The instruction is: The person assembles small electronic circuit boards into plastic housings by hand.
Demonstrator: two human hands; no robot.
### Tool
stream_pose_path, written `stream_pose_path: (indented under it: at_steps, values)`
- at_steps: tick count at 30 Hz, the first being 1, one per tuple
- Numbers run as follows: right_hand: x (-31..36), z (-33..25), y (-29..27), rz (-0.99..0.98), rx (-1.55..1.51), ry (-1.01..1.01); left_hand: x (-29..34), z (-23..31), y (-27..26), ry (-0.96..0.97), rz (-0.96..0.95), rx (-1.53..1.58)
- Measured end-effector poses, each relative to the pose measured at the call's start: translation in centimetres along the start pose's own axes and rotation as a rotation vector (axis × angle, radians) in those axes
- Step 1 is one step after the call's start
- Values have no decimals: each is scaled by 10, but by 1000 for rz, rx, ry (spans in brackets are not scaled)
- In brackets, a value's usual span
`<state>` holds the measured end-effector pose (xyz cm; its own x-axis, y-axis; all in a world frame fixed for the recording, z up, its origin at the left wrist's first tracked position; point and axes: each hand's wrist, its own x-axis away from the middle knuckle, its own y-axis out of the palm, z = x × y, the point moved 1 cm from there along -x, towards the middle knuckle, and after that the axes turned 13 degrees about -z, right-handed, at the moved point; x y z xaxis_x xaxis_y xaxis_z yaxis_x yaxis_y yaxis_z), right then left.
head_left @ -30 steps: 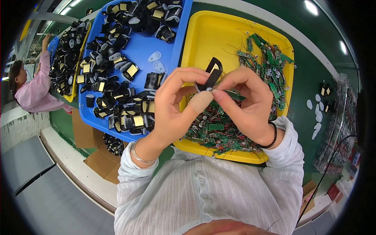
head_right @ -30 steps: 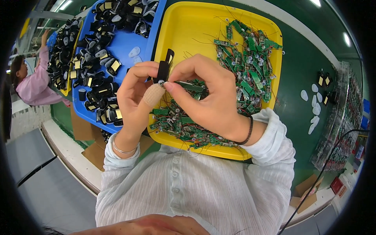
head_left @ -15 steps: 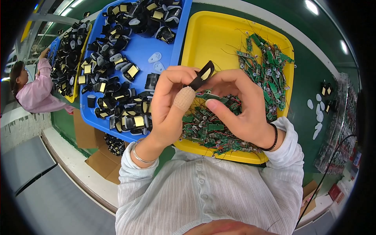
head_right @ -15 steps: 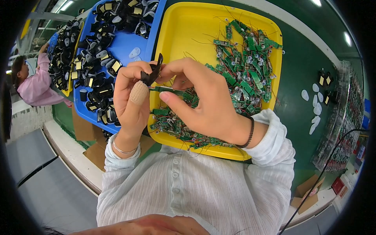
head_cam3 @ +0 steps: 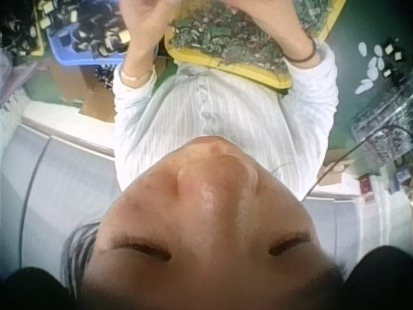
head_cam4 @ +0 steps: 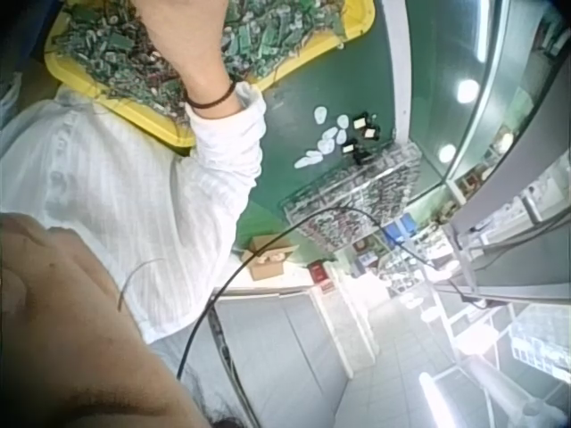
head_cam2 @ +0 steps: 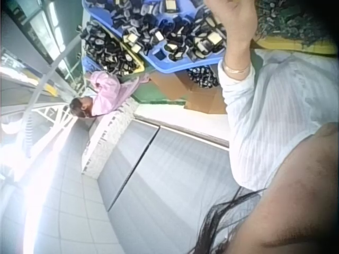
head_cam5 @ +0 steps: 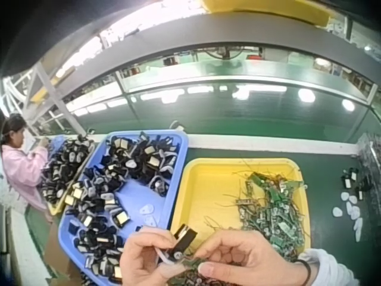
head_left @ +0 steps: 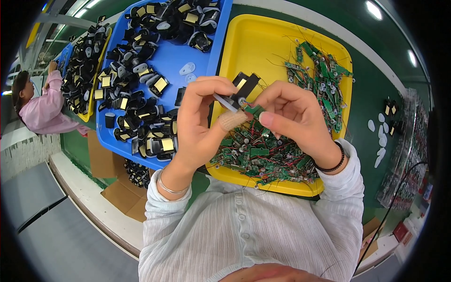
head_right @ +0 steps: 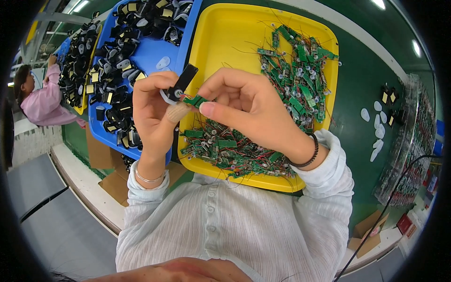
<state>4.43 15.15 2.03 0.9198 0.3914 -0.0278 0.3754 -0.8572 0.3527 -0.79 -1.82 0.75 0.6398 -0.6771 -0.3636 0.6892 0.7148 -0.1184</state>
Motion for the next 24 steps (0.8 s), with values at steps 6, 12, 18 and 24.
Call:
stream_pose_path:
  at_steps: [6,12,18,24]
  values:
    - [-1,-4,0,-52,-57,116,-4,2,-6,27,53,-306]
    - [-3,6,0,-243,-784,219,-6,3,-6,94,45,-397]
    - [1,10,-3,-323,-782,257,-5,4,-5,123,13,-370]
    - [1,-1,-5,-208,-278,222,-7,8,-6,137,-18,-355]
